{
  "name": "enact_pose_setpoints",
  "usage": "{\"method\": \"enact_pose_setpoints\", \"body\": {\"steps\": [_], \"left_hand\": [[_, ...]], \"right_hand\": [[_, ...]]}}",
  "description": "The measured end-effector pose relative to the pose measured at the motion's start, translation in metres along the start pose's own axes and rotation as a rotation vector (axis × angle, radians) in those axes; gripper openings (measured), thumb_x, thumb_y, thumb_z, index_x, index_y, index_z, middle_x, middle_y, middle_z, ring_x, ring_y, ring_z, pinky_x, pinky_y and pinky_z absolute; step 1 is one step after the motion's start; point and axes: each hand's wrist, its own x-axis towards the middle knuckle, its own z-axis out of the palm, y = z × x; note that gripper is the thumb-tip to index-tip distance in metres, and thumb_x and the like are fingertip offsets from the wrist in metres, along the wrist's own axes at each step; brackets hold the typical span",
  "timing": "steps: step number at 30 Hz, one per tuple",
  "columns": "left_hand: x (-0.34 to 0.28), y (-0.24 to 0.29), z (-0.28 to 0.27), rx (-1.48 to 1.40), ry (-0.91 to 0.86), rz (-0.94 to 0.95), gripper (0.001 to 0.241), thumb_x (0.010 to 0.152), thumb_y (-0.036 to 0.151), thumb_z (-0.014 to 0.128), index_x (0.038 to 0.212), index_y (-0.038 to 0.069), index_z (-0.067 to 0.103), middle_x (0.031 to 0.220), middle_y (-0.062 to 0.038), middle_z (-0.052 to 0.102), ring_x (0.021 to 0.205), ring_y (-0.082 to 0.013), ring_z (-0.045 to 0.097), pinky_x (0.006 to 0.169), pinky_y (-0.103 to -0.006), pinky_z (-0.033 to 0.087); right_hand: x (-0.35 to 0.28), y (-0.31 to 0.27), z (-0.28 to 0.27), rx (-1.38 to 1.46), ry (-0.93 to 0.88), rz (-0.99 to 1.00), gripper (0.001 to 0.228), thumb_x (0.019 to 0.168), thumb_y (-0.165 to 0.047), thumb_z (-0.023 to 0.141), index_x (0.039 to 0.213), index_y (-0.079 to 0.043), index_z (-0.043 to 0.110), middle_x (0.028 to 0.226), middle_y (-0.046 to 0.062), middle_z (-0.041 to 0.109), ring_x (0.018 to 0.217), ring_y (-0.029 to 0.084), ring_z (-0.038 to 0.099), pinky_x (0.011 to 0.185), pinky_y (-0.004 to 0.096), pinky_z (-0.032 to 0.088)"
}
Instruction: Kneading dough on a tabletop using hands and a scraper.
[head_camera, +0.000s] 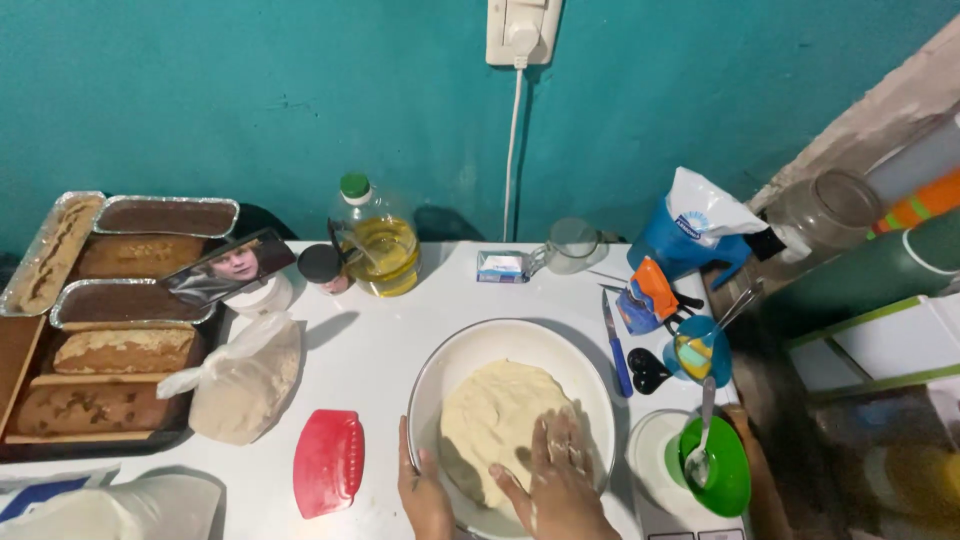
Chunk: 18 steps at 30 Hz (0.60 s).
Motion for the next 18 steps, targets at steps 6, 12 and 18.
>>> {"method": "enact_pose_setpoints", "body": {"steps": [6, 12, 18], "left_hand": [[0.002, -0.059, -0.012, -0.041, 0.096, 0.225, 0.062, 0.096, -0.004, 0.04, 0.157, 0.009, 0.038, 0.157, -0.016, 0.046, 0.136, -0.0247, 0.052, 0.112, -0.0342, 0.039], [-0.002, -0.048, -0.009, -0.079, 0.182, 0.089, 0.067, 0.096, -0.003, 0.041, 0.16, 0.015, 0.03, 0.155, -0.016, 0.044, 0.132, -0.0277, 0.054, 0.11, -0.0364, 0.042], [0.016, -0.075, -0.01, -0.166, 0.158, 0.246, 0.069, 0.093, -0.007, 0.044, 0.159, 0.011, 0.033, 0.156, -0.019, 0.044, 0.135, -0.0292, 0.051, 0.111, -0.0371, 0.04]], "right_hand": [[0.015, -0.012, -0.028, -0.019, 0.052, 0.055, 0.101, 0.098, -0.077, 0.037, 0.16, -0.001, 0.015, 0.165, 0.033, 0.003, 0.154, 0.046, 0.001, 0.125, 0.051, 0.009], [0.04, -0.032, -0.042, -0.117, 0.33, -0.031, 0.095, 0.09, -0.077, 0.037, 0.161, -0.016, 0.021, 0.167, 0.021, 0.006, 0.154, 0.04, 0.005, 0.117, 0.059, 0.009], [0.095, -0.017, -0.009, -0.079, 0.263, -0.045, 0.091, 0.098, -0.077, 0.031, 0.164, -0.015, 0.025, 0.164, 0.022, 0.023, 0.157, 0.042, 0.015, 0.128, 0.06, 0.006]]}}
